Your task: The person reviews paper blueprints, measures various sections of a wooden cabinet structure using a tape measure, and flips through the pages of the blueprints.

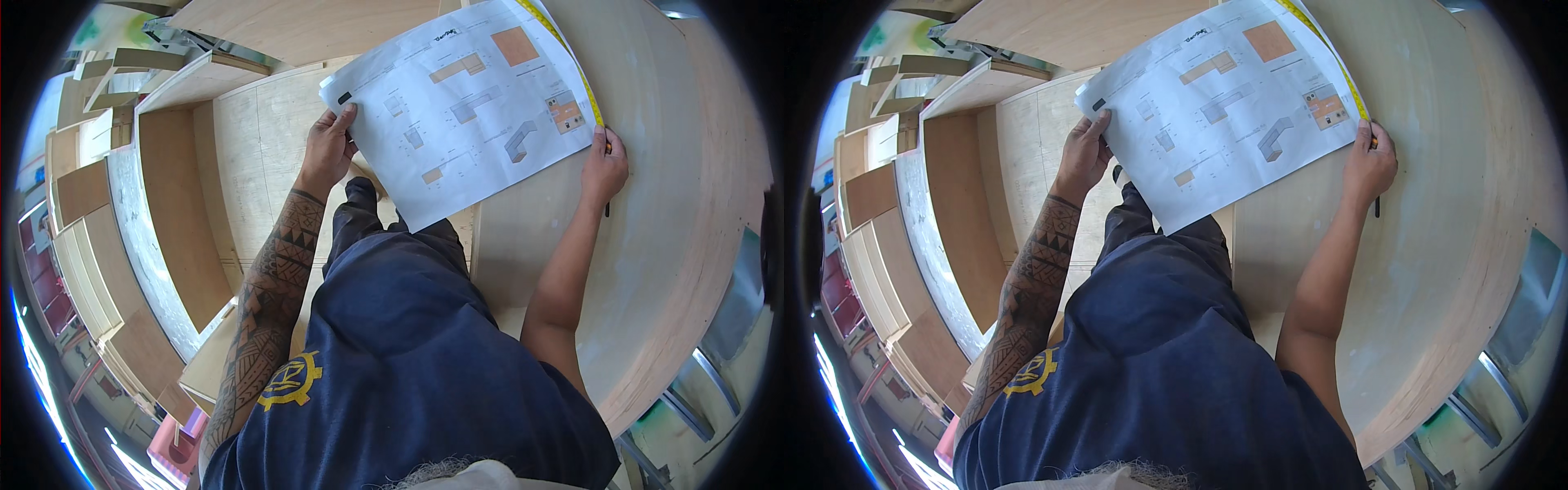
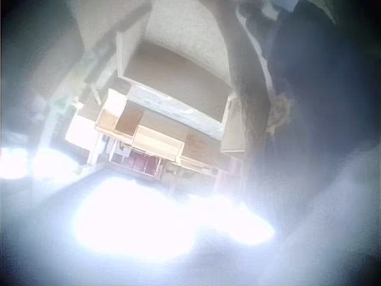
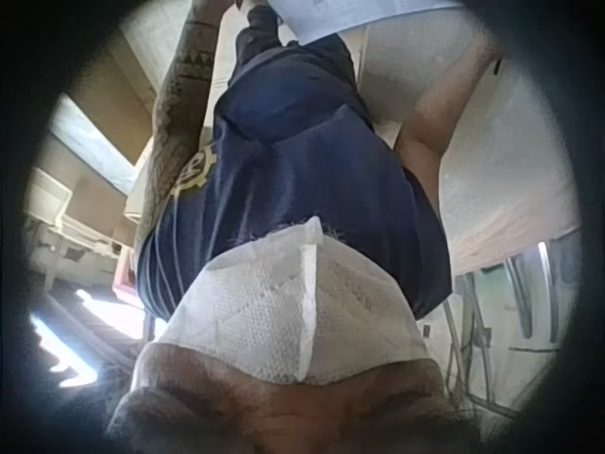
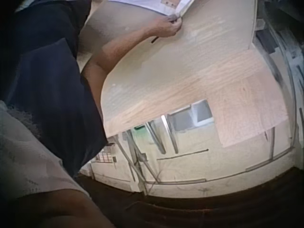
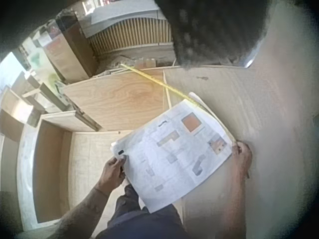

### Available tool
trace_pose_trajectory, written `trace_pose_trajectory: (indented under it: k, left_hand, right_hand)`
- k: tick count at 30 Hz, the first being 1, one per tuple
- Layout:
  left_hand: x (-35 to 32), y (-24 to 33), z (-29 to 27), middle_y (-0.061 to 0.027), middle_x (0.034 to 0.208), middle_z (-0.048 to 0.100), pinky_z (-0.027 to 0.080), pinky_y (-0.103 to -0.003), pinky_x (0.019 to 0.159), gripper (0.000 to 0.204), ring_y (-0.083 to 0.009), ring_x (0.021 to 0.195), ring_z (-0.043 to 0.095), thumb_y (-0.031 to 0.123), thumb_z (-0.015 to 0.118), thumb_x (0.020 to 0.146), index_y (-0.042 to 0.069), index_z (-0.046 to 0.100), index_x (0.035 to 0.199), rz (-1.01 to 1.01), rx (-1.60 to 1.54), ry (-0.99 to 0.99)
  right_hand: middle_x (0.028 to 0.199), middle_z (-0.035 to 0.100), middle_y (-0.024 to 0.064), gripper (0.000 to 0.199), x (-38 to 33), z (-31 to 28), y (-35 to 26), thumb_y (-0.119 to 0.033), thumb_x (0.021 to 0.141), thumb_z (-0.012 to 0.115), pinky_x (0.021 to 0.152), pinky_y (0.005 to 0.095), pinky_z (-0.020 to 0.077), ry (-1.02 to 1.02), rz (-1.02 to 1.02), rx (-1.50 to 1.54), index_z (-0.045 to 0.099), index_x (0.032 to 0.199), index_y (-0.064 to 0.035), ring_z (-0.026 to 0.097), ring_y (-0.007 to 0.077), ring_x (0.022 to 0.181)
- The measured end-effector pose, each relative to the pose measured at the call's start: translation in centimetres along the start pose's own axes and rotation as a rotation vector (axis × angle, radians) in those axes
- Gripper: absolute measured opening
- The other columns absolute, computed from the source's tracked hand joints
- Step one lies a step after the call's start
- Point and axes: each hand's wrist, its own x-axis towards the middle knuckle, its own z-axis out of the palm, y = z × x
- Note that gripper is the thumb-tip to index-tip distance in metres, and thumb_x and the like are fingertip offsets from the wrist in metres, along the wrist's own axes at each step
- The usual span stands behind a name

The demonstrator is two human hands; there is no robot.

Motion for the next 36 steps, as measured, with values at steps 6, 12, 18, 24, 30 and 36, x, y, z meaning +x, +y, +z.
trace_pose_trajectory:
  k: [6,12,18,24,30,36]
  left_hand:
    - [-1.6,0.2,-0.2,-0.0098,0.117,0.069,0.062,-0.035,0.088,0.030,-0.0190,0.102,0.071,0.019,0.058,0.106,0.002,0.056,0.130,-0.057,-0.076,0.012]
    - [-3.8,-0.2,0.0,-0.0106,0.119,0.068,0.061,-0.039,0.091,0.028,-0.0215,0.105,0.071,0.015,0.056,0.106,0.002,0.053,0.131,-0.104,-0.190,-0.010]
    - [-5.9,0.8,-1.7,-0.0131,0.119,0.069,0.053,-0.045,0.102,0.033,-0.0260,0.112,0.068,0.018,0.057,0.105,0.001,0.052,0.133,-0.380,-0.127,-0.075]
    - [-6.1,1.2,-2.6,-0.0120,0.117,0.069,0.054,-0.042,0.096,0.033,-0.0247,0.106,0.068,0.019,0.059,0.104,0.001,0.053,0.131,-0.395,-0.085,-0.145]
    - [-6.1,1.2,-2.9,-0.0111,0.111,0.070,0.056,-0.043,0.093,0.024,-0.0241,0.101,0.069,0.019,0.060,0.104,0.002,0.060,0.122,-0.484,-0.052,-0.104]
    - [-6.1,1.3,-3.0,-0.0102,0.109,0.071,0.057,-0.041,0.092,0.023,-0.0229,0.099,0.070,0.020,0.060,0.104,0.002,0.063,0.119,-0.497,-0.060,-0.126]
  right_hand:
    - [0.102,0.074,0.0119,0.036,0.7,-0.7,-0.2,-0.040,0.096,0.068,0.081,0.0411,0.0538,-0.058,0.035,0.018,0.077,0.109,-0.0077,0.070,0.0298,0.091]
    - [0.094,0.075,0.0143,0.037,-0.2,-0.2,-3.2,-0.040,0.096,0.068,0.080,0.0400,0.0530,-0.122,0.069,0.110,0.076,0.108,-0.0054,0.070,0.0300,0.086]
    - [0.084,0.073,0.0142,0.034,-2.4,1.9,-7.9,-0.038,0.094,0.071,0.072,0.0397,0.0531,-0.130,0.058,0.154,0.075,0.104,-0.0054,0.069,0.0302,0.076]
    - [0.086,0.074,0.0137,0.036,-2.0,2.1,-8.3,-0.040,0.094,0.071,0.072,0.0397,0.0536,-0.133,0.127,0.158,0.076,0.105,-0.0058,0.070,0.0309,0.078]
    - [0.088,0.075,0.0135,0.037,-2.3,3.0,-8.5,-0.043,0.094,0.069,0.073,0.0417,0.0543,-0.092,0.094,0.116,0.077,0.105,-0.0085,0.071,0.0331,0.081]
    - [0.087,0.075,0.0115,0.035,-2.6,3.5,-8.9,-0.044,0.095,0.068,0.070,0.0435,0.0540,-0.098,0.118,0.070,0.077,0.105,-0.0119,0.070,0.0351,0.080]
